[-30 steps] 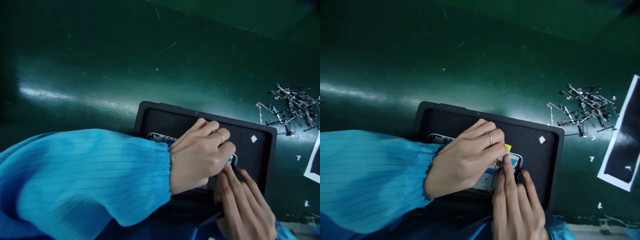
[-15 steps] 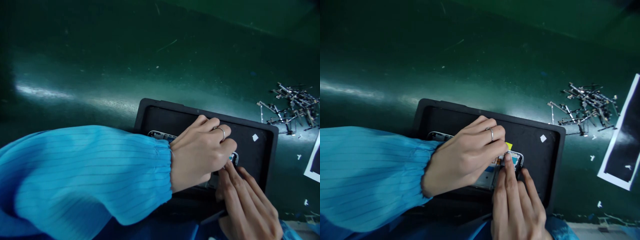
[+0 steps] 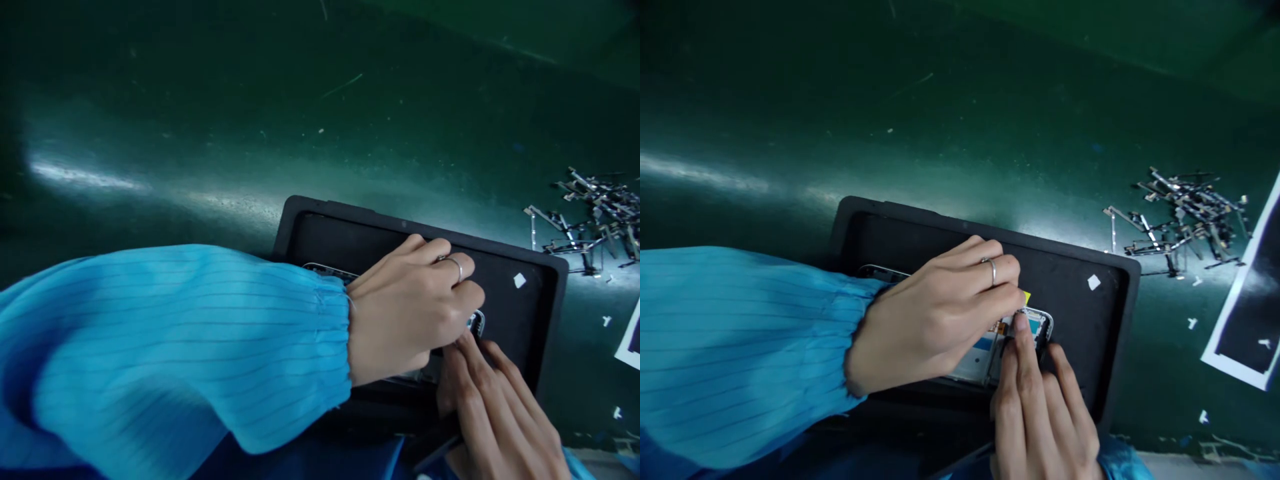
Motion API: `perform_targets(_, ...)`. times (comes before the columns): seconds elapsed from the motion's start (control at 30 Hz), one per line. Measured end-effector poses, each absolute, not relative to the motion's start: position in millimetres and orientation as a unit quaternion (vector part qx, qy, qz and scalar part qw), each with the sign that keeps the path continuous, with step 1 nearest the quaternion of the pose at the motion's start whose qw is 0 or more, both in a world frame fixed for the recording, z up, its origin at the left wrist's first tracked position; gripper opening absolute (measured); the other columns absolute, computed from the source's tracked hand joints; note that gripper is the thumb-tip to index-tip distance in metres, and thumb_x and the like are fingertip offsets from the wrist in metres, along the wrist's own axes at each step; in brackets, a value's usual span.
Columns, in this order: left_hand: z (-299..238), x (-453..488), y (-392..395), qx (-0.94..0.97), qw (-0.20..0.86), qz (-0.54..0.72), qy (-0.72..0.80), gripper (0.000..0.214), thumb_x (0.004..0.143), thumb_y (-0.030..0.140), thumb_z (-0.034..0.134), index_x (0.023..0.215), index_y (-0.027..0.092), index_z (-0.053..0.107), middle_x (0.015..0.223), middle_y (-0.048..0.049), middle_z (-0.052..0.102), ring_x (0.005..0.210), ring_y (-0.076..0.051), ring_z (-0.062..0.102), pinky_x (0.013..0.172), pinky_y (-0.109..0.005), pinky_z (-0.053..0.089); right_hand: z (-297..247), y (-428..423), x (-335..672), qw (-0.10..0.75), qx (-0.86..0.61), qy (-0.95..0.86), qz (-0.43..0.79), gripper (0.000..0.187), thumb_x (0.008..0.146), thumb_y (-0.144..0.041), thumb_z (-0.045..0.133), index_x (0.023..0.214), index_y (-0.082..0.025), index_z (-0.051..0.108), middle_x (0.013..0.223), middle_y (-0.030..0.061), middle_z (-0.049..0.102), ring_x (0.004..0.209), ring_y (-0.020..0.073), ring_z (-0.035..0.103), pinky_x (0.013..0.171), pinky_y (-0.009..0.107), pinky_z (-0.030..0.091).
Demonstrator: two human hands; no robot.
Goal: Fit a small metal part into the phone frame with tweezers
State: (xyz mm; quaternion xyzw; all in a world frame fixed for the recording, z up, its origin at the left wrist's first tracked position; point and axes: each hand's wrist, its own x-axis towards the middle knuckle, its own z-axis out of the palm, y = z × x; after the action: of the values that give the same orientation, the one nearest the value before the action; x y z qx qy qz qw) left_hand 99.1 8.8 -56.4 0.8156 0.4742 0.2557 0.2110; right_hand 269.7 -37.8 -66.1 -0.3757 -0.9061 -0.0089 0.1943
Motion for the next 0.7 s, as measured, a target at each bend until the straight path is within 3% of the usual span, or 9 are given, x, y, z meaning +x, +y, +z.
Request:
perform_targets(0.13,-56.9,99.0,7.2,0.819,0.199,0.255,0.475,0.022,0.084,0.004,0.040,0.070,0.013,0.054,0.068,-0.0026,0.046,0.066,-0.015,0.037,0.065,-0.028,0.033,-63.1,-36.4,268.7,0.188,-0.364,-0.912,-0.014,0.037,0.086,-0.003,0.028,0.102,-0.006,0.061,0.103,0.0157,0.065,0.070,0.0150,0.066,0.084,0.034,0.050)
perform_targets(0.3,-58.3,100.0,6.6,0.818,0.196,0.256,0.475,0.021,0.085,0.005,0.042,0.069,0.013,0.054,0.068,-0.0030,0.047,0.066,-0.015,0.037,0.065,-0.029,0.033,-61.0,-33.9,266.3,0.189,-0.342,-0.920,-0.027,0.024,0.087,-0.006,0.039,0.093,-0.003,0.062,0.097,0.0190,0.066,0.064,0.0165,0.065,0.076,0.034,0.053)
perform_targets(0.53,-58.9,100.2,6.6,0.815,0.201,0.262,0.475,0.021,0.085,0.005,0.042,0.070,0.012,0.054,0.067,-0.0027,0.045,0.065,-0.015,0.036,0.064,-0.028,0.031,-63.2,-36.8,264.8,0.193,-0.357,-0.914,-0.011,0.035,0.087,-0.001,0.027,0.098,-0.002,0.060,0.099,0.0197,0.065,0.077,0.0179,0.065,0.081,0.036,0.049)
perform_targets(0.7,-57.1,99.2,5.9,0.816,0.206,0.259,0.474,0.018,0.081,0.002,0.044,0.070,0.012,0.054,0.068,-0.0031,0.047,0.066,-0.015,0.037,0.065,-0.028,0.032,-60.9,-35.9,261.9,0.193,-0.368,-0.909,-0.014,0.035,0.081,0.004,0.028,0.092,-0.004,0.060,0.092,0.0183,0.068,0.070,0.0170,0.065,0.078,0.035,0.050)
